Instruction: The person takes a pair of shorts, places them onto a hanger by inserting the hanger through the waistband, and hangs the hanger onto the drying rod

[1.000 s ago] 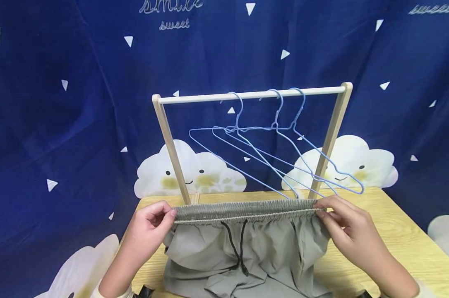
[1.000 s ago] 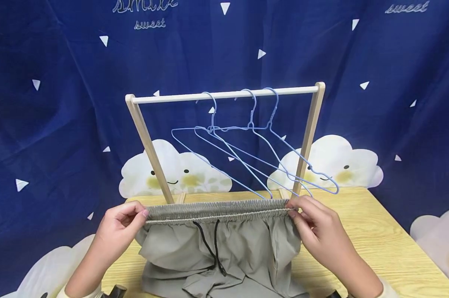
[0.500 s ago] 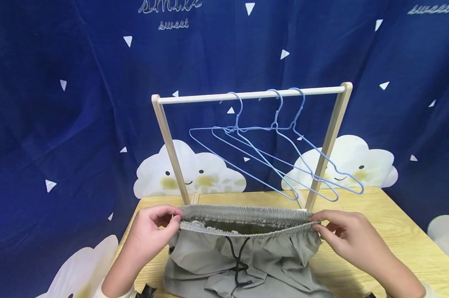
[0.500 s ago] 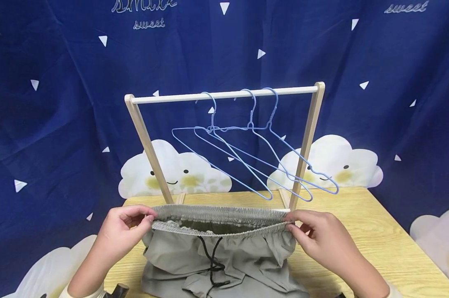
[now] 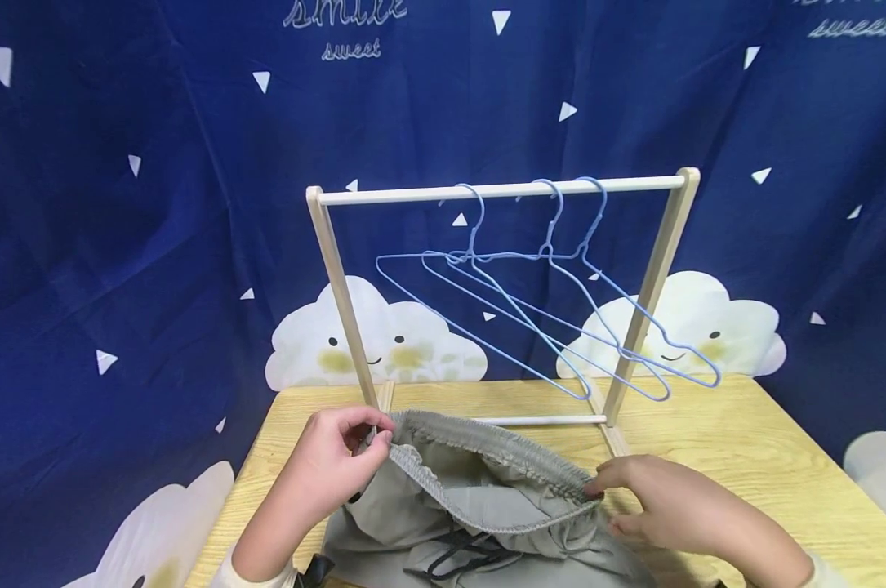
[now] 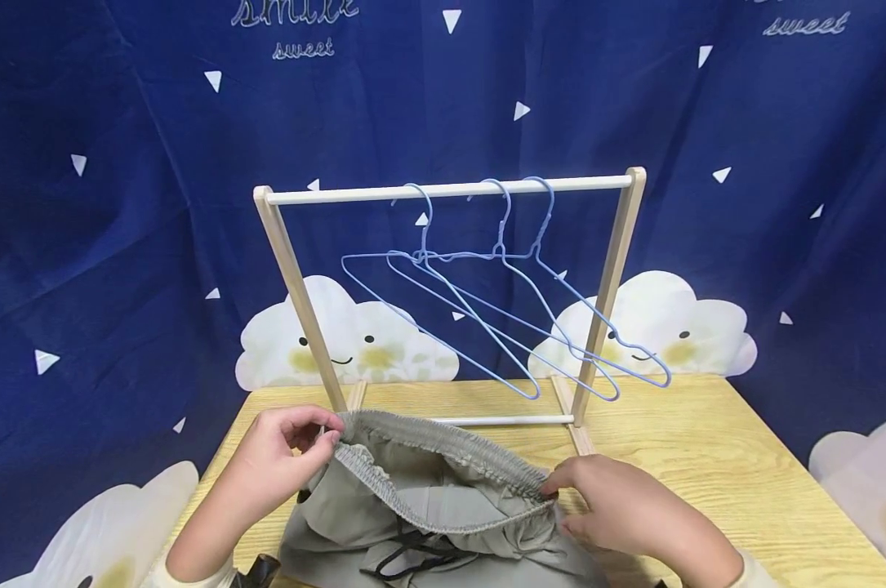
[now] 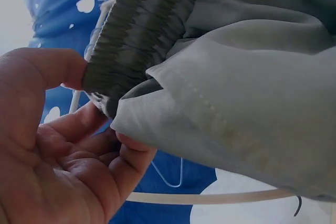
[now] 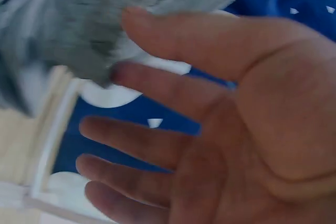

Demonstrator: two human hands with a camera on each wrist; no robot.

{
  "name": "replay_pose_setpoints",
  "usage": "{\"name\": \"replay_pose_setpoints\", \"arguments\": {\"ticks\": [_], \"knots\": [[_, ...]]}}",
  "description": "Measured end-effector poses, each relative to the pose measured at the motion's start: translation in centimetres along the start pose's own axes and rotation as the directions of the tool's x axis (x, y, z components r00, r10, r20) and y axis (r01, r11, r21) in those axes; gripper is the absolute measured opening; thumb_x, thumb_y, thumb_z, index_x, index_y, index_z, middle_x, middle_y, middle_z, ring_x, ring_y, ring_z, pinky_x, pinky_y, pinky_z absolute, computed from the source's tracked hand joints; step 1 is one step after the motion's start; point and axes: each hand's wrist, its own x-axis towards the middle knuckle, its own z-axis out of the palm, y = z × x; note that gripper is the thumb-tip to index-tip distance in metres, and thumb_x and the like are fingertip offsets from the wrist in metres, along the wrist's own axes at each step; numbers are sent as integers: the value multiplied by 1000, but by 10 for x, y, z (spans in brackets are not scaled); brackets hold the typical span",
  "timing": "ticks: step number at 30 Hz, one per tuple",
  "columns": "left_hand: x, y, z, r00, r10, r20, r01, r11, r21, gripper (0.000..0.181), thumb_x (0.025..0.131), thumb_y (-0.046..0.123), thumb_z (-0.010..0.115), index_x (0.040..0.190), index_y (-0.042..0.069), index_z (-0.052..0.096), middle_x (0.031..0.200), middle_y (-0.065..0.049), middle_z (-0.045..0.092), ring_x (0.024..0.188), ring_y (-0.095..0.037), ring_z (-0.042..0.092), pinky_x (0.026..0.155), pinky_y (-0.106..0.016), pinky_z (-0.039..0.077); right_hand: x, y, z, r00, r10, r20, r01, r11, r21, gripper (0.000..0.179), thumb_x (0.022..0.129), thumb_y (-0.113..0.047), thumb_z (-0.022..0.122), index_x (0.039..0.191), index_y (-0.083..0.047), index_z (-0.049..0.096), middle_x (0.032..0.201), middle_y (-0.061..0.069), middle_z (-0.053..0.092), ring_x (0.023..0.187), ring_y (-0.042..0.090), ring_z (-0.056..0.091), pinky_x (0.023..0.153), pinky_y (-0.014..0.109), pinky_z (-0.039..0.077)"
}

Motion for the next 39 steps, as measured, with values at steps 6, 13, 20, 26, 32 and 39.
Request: {"name": "replay_pose_setpoints", "arguments": {"ticks": [6, 13, 20, 26, 32, 39], "knots": [[-1, 3, 3, 997, -47, 58, 48, 999, -14, 14, 95, 3, 75, 94, 15, 81, 80, 7, 71, 58, -7, 48, 57, -24, 46, 9, -30, -51, 959, 141, -245, -77, 964, 253, 39, 95, -36, 86, 127, -16, 74, 117, 0, 79, 103, 19, 77, 78, 30, 62], [-1, 2, 1, 997, -38, 64, 37, 999, 7, 13, 95, 5, 76, 94, 17, 81, 77, 8, 68, 56, -5, 45, 56, -24, 43, 35, -64, -105, 905, 198, -375, -98, 958, 269, 53, 102, -48, 75, 142, -15, 64, 122, 6, 80, 112, 25, 77, 89, 44, 61], [-1, 1, 0, 998, -27, 64, 26, 1000, 11, 13, 94, 5, 76, 95, 17, 81, 80, 9, 70, 55, -5, 44, 56, -24, 43, 95, -68, -122, 977, 165, -138, -88, 893, 442, 63, 113, -55, 48, 142, -2, 62, 120, 15, 76, 112, 29, 73, 88, 45, 65], [-2, -1, 0, 997, -33, 67, 32, 999, 15, 13, 94, 6, 76, 94, 18, 81, 83, 9, 72, 54, -5, 46, 55, -24, 44, 134, -59, -108, 962, 236, 134, -269, 751, 603, 87, 108, -71, 42, 153, 2, 52, 116, 16, 76, 102, 27, 76, 77, 40, 63], [-2, -3, 1, 996, -39, 75, 37, 999, 19, 14, 94, 6, 76, 94, 20, 80, 84, 9, 73, 54, -5, 47, 55, -24, 45, 151, -50, -92, 927, 186, 325, -369, 598, 711, 96, 105, -79, 34, 154, 4, 47, 112, 18, 80, 91, 24, 81, 77, 40, 66], [-1, -4, 0, 998, -21, 66, 19, 999, 29, 14, 94, 6, 76, 93, 19, 80, 82, 10, 71, 55, -5, 47, 55, -24, 45, 153, -52, -86, 926, 149, 347, -365, 590, 720, 97, 105, -82, 26, 130, 4, 63, 89, 9, 78, 62, 14, 61, 54, 27, 50]]}}
